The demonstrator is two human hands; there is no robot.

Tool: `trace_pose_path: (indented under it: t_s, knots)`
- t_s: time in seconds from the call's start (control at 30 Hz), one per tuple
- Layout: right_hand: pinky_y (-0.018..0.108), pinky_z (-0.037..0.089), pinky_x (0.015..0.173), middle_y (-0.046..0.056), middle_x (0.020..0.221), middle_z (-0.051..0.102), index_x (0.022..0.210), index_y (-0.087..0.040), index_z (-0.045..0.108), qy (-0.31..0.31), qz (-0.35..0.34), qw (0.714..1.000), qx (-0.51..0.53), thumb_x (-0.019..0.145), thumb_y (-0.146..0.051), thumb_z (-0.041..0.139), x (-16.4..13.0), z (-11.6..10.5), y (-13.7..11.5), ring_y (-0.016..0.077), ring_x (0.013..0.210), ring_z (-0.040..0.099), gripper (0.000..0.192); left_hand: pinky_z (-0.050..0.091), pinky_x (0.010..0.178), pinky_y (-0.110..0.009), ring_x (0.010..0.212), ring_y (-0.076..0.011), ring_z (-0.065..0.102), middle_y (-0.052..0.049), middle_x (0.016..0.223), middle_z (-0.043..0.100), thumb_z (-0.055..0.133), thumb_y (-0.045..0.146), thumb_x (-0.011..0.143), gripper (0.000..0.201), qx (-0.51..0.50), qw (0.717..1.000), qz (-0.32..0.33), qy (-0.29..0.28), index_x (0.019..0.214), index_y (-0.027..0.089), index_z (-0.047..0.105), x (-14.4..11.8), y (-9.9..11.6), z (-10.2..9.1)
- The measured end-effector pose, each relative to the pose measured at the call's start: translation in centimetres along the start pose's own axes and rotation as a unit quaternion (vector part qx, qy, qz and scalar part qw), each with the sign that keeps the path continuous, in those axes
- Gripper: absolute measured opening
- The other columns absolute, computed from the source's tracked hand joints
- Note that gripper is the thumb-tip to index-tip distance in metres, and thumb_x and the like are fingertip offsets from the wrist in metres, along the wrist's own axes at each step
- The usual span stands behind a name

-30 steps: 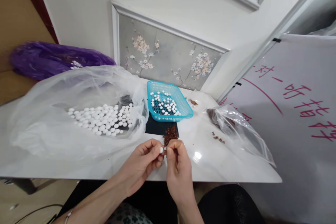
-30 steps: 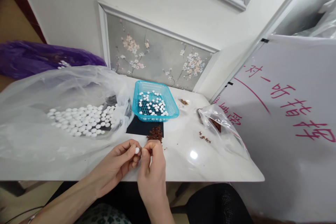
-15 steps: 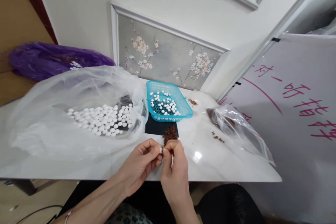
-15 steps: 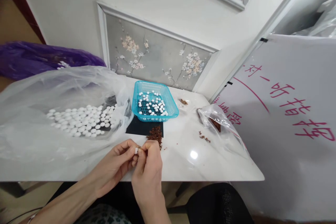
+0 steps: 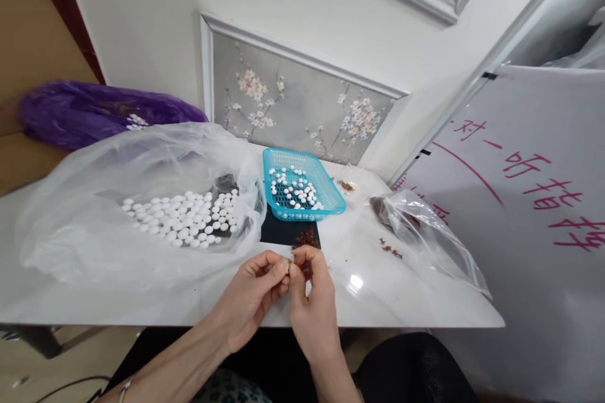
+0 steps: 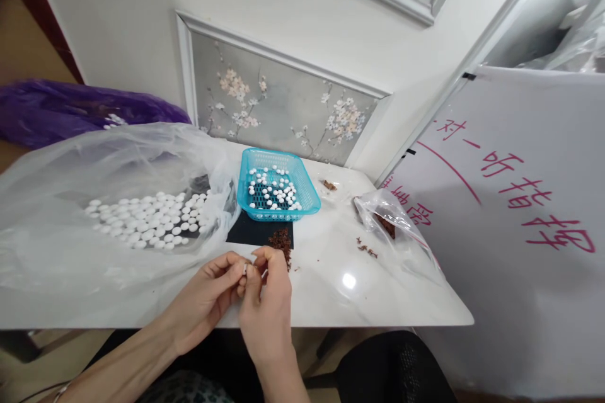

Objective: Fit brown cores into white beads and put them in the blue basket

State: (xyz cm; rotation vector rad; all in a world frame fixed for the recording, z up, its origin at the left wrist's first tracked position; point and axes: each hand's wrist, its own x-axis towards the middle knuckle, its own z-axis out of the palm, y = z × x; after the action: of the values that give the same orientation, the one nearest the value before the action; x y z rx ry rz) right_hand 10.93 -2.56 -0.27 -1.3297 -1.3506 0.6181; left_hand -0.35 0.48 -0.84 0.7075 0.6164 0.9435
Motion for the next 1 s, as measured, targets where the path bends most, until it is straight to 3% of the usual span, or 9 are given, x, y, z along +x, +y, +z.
trace_pose_path:
  t_s: [0.17, 0.33, 0.67, 1.0]
  knots:
    - [0.027, 0.045, 0.078, 0.004, 0.096, 0.055, 0.106, -0.021, 0.062, -0.158, 0.012, 0.982, 0.099, 0.097, -0.029, 0.039, 0.6, -2.2, -0.1, 0.0143, 0.082, 0.053, 0.026, 0.044, 0.058, -0.013, 0.057, -0.0037, 0.049, 0.004, 0.063, 0.057, 0.07, 0.03, 0.078, 0.021, -0.001, 0.999, -0.036, 0.02, 0.088, 0.016, 0.058, -0.3, 0.6, 0.3]
    - [0.027, 0.044, 0.077, 0.003, 0.088, 0.053, 0.107, -0.023, 0.066, -0.213, 0.001, 0.972, 0.103, 0.096, -0.027, 0.045, 0.6, -3.6, -0.8, 0.015, 0.082, 0.053, 0.025, 0.042, 0.052, -0.011, 0.05, -0.0025, 0.048, 0.007, 0.057, 0.056, 0.072, 0.029, 0.075, 0.03, 0.007, 0.999, -0.045, 0.018, 0.093, 0.019, 0.051, -0.3, 0.8, 0.5]
    - [0.027, 0.045, 0.07, 0.003, 0.083, 0.054, 0.101, -0.021, 0.07, -0.17, 0.017, 0.981, 0.09, 0.091, -0.024, 0.051, 0.3, -3.4, -0.4, 0.0159, 0.078, 0.054, 0.021, 0.042, 0.056, -0.015, 0.053, -0.0031, 0.048, 0.007, 0.063, 0.056, 0.073, 0.026, 0.075, 0.032, 0.046, 0.998, -0.031, -0.007, 0.094, 0.02, 0.048, -0.4, 0.8, 0.6]
    - [0.026, 0.046, 0.067, 0.003, 0.08, 0.056, 0.092, -0.02, 0.071, -0.115, -0.013, 0.991, 0.062, 0.089, -0.017, 0.052, -0.1, -3.0, -0.5, 0.0155, 0.074, 0.056, 0.02, 0.041, 0.058, -0.018, 0.058, -0.0057, 0.05, 0.004, 0.067, 0.061, 0.076, 0.026, 0.07, 0.035, 0.058, 0.998, -0.009, -0.007, 0.09, 0.02, 0.049, -0.4, 0.7, 0.9]
